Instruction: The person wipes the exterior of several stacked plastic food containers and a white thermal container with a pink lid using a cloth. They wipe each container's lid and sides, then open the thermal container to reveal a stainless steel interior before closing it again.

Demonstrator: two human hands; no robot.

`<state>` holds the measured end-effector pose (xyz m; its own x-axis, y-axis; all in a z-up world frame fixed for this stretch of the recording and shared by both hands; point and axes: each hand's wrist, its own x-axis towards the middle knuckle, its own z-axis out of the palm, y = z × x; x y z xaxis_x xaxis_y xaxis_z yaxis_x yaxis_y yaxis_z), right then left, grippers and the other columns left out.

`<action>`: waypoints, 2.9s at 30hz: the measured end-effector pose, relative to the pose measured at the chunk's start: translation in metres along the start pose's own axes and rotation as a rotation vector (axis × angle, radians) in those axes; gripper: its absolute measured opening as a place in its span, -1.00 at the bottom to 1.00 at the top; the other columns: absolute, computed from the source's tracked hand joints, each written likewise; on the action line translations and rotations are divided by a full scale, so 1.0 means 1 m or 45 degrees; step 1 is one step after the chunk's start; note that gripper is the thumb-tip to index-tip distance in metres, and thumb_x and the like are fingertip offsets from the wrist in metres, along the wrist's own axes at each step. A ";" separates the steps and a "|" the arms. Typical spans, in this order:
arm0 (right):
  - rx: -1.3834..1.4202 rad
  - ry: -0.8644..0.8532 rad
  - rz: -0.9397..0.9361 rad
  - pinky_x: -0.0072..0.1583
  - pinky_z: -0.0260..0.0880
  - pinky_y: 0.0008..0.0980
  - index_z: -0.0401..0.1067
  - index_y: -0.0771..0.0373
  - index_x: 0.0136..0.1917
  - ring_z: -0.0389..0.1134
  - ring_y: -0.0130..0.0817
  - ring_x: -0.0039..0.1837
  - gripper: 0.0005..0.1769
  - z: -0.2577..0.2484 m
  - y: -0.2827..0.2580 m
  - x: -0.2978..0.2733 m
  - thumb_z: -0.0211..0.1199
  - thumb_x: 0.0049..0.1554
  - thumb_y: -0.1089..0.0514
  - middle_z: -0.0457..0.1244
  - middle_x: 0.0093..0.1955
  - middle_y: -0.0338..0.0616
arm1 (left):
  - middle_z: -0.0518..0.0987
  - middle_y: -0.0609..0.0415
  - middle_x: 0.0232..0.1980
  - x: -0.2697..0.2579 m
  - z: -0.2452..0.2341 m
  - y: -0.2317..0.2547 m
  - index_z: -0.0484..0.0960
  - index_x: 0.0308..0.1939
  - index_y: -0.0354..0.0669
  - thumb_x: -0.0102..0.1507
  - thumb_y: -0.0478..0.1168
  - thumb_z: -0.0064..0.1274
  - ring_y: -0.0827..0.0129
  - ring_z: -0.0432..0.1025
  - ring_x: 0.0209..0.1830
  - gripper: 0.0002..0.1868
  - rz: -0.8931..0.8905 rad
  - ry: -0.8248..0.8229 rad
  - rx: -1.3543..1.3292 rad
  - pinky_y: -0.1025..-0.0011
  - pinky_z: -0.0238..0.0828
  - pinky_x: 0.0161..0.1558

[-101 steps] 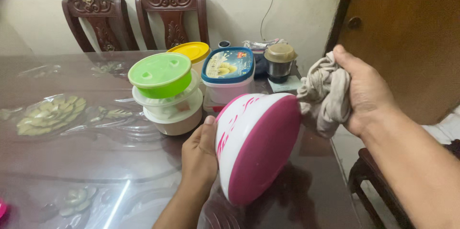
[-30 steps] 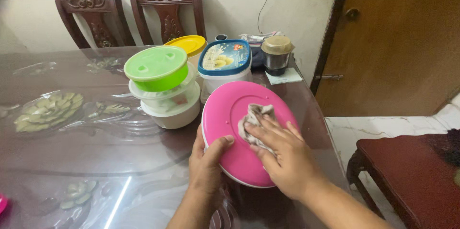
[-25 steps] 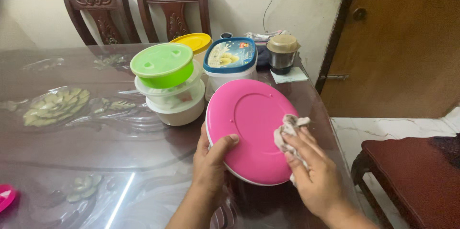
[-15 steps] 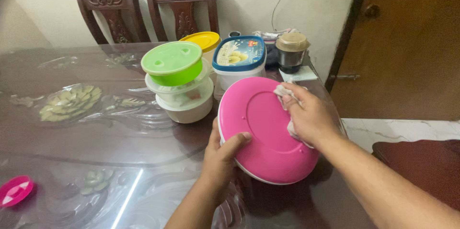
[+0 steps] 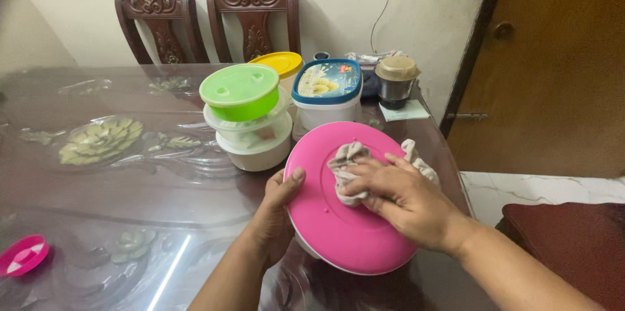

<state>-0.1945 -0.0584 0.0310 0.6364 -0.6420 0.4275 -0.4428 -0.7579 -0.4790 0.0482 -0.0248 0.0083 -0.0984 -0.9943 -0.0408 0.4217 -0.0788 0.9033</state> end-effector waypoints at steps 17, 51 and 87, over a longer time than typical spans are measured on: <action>0.266 0.788 0.577 0.04 0.50 -0.05 0.49 0.06 0.16 0.39 -0.15 0.01 -0.65 -0.019 -0.012 0.011 0.05 0.34 -0.16 0.31 0.11 -0.18 | 0.53 -0.11 0.27 -0.010 0.048 -0.004 0.12 0.53 -0.14 -0.22 -0.07 0.36 0.19 0.51 0.21 0.25 0.255 0.113 0.538 0.29 0.49 0.17; -0.503 0.350 -0.020 0.43 -0.46 0.46 0.62 -0.17 0.15 0.06 -0.06 0.61 -0.62 0.004 -0.044 0.038 0.05 0.30 -0.22 0.21 0.48 -0.18 | 0.30 -0.18 0.47 -0.016 0.068 0.016 0.21 0.53 0.03 -0.16 0.16 0.33 -0.05 0.30 0.46 0.19 0.224 0.190 1.237 0.16 0.29 0.35; 0.649 0.795 0.512 0.21 0.32 -0.23 0.55 0.22 0.13 0.35 -0.20 0.12 -0.52 -0.036 0.044 0.032 0.05 0.32 -0.19 0.39 0.06 -0.02 | 0.28 -0.19 0.48 -0.008 0.090 0.036 0.08 0.57 -0.10 -0.21 0.23 0.29 0.04 0.21 0.48 0.34 0.395 0.196 1.436 0.20 0.14 0.38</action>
<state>-0.2166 -0.1164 0.0507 -0.0310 -0.9062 0.4218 -0.1296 -0.4148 -0.9006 -0.0170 -0.0130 0.0791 0.0101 -0.9640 0.2657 -0.6343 0.1992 0.7470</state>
